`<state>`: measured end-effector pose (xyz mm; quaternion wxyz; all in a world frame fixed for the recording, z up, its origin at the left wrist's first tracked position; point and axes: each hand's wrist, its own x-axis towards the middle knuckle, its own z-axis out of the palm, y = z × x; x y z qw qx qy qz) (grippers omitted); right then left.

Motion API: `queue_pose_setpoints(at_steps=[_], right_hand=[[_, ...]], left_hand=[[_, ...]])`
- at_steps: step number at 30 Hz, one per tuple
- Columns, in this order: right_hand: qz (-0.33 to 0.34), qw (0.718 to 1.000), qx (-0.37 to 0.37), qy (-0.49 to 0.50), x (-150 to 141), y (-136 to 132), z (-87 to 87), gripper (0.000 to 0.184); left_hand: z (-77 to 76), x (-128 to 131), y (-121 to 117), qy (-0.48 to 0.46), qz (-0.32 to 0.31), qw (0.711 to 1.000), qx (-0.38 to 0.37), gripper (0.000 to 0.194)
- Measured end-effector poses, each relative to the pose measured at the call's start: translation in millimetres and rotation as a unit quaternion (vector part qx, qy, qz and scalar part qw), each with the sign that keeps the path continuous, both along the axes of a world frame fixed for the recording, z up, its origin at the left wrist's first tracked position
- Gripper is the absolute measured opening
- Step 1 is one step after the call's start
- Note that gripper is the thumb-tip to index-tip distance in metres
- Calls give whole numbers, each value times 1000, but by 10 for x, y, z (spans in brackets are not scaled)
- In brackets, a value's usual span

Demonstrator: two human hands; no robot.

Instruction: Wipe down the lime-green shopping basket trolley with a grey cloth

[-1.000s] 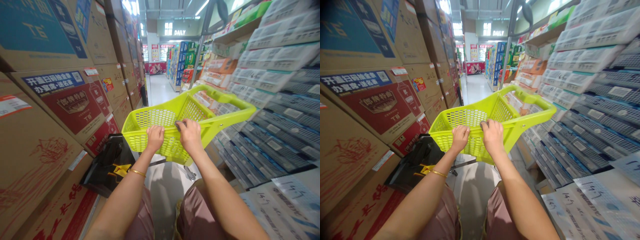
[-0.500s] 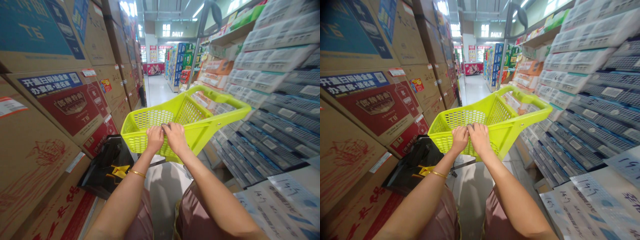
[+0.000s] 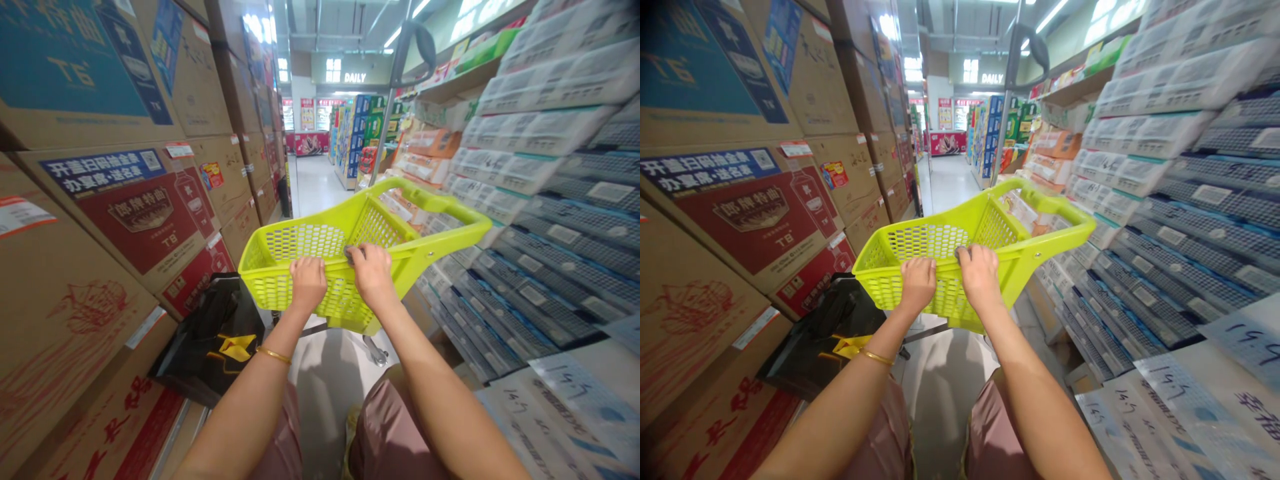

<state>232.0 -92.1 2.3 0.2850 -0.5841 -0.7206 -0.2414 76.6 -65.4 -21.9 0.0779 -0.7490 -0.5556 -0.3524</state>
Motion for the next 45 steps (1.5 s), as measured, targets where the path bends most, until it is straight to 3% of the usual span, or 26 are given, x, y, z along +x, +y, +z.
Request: queue_pose_setpoints(at_steps=[2,4,6,9,19,25,32,36,45], right_hand=[[-14,1000,-4,-3,-60,-6,11,27],[-21,1000,-7,-2,-104,-21,22,27],[-19,1000,-4,6,-135,-38,24,27],[10,999,13,32,-164,-52,2,30],[104,995,10,-1,-5,-43,-26,34],[81,996,39,26,203,-85,51,35],[51,996,66,35,248,-107,59,36],[20,997,68,40,156,-107,51,35],[39,999,11,4,-295,-16,-35,30]], left_hand=[[7,87,-43,-7,10,999,35,26],[10,188,-69,-2,-27,998,55,25],[4,284,-66,-1,-63,997,47,25],[-12,367,-24,-41,-61,997,31,26],[-1,261,29,-58,-60,996,16,27],[4,280,26,-58,-61,996,19,29],[34,286,9,-57,-60,997,8,29],[37,299,2,-62,-55,997,4,29],[1,286,61,-73,-42,996,-3,24]])
